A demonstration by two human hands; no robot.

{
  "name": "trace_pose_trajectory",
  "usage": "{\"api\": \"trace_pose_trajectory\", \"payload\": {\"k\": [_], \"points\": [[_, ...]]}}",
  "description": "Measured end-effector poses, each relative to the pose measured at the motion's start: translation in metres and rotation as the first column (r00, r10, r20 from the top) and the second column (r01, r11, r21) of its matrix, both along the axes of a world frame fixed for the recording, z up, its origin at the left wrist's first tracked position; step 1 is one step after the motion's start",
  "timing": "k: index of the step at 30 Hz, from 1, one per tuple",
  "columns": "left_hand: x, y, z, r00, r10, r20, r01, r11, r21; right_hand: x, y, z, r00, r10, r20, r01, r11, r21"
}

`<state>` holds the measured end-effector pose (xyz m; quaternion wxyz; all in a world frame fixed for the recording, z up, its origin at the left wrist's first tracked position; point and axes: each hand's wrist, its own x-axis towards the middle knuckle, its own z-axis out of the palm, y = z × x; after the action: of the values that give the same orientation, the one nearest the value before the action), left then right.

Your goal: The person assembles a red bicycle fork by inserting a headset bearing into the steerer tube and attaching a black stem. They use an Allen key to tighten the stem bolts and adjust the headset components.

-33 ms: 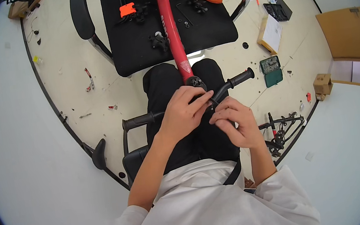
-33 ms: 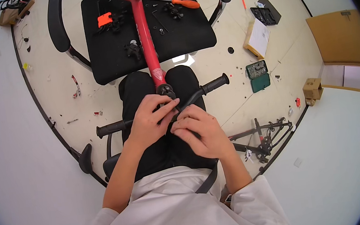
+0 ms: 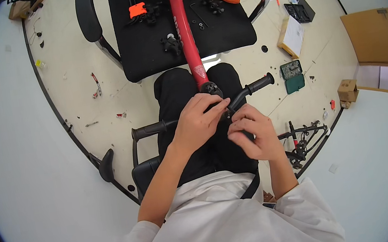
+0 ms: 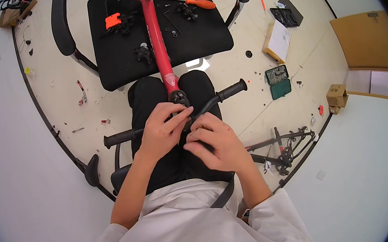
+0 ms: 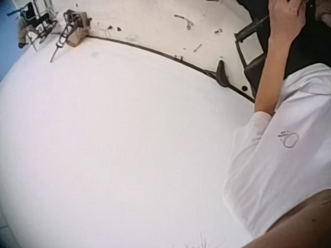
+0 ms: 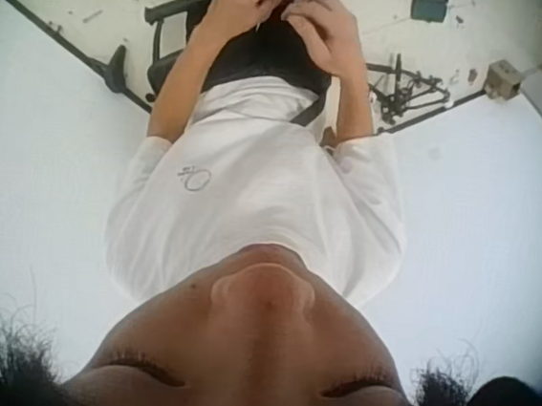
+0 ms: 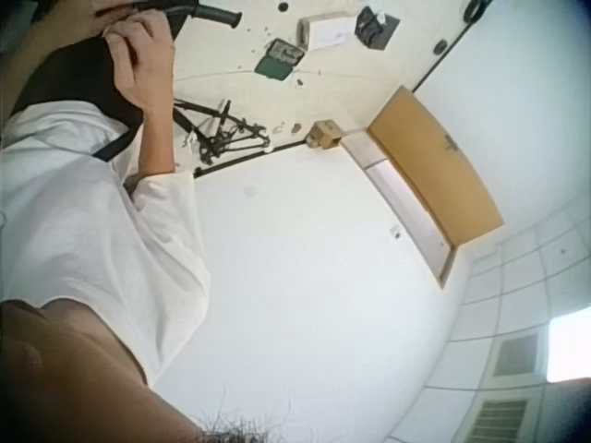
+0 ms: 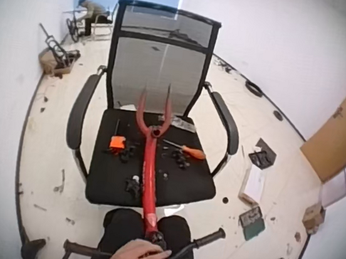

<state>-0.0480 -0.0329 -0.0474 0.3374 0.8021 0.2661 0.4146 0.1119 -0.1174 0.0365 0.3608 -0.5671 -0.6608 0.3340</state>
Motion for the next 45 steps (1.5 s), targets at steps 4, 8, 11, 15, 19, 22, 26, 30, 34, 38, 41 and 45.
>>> {"api": "trace_pose_trajectory", "payload": {"k": [4,8,11,15,19,22,26,30,34,38,41,45], "points": [[0.002,0.0,-0.004,1.0,0.023,0.019,-0.024,0.997,0.075,-0.01,0.002,0.005,0.994,-0.016,0.104,0.008,0.997,0.079],[0.005,0.001,-0.007,0.993,0.025,0.117,-0.027,0.999,0.021,-0.015,-0.005,-0.005,0.972,-0.146,-0.186,0.146,0.989,-0.011],[0.008,0.0,-0.012,0.986,0.055,0.155,-0.051,0.998,-0.027,-0.021,-0.011,-0.027,0.824,-0.203,-0.529,0.256,0.966,0.028],[0.01,0.0,-0.007,0.983,0.076,0.165,-0.072,0.997,-0.026,-0.002,-0.01,-0.043,0.742,-0.162,-0.651,0.182,0.983,-0.037],[0.014,-0.007,-0.009,0.978,0.131,0.162,-0.131,0.991,-0.013,-0.01,-0.004,-0.047,0.51,-0.215,-0.833,0.245,0.964,-0.099],[0.018,-0.013,-0.012,0.962,0.219,0.165,-0.227,0.973,0.036,-0.017,-0.003,-0.042,0.699,-0.247,-0.671,0.313,0.949,-0.023],[0.02,-0.023,-0.015,0.94,0.279,0.197,-0.287,0.958,0.015,-0.014,-0.003,-0.036,0.903,-0.195,-0.383,0.268,0.952,0.147],[0.022,-0.029,-0.015,0.945,0.294,0.139,-0.294,0.955,-0.023,-0.012,-0.006,-0.037,0.934,-0.175,-0.313,0.247,0.946,0.209],[0.023,-0.027,-0.016,0.956,0.266,0.122,-0.266,0.964,-0.02,-0.016,-0.002,-0.027,0.953,-0.206,-0.222,0.261,0.931,0.257],[0.022,-0.02,-0.018,0.946,0.28,0.163,-0.29,0.956,0.041,-0.025,-0.007,-0.031,0.901,-0.248,-0.357,0.325,0.929,0.175],[0.021,-0.022,-0.022,0.94,0.287,0.186,-0.298,0.954,0.036,-0.012,-0.011,-0.033,0.913,-0.118,-0.391,0.17,0.98,0.102],[0.024,-0.023,-0.022,0.934,0.295,0.2,-0.303,0.953,0.01,-0.021,-0.009,-0.041,0.687,-0.217,-0.694,0.339,0.94,0.042]]}}
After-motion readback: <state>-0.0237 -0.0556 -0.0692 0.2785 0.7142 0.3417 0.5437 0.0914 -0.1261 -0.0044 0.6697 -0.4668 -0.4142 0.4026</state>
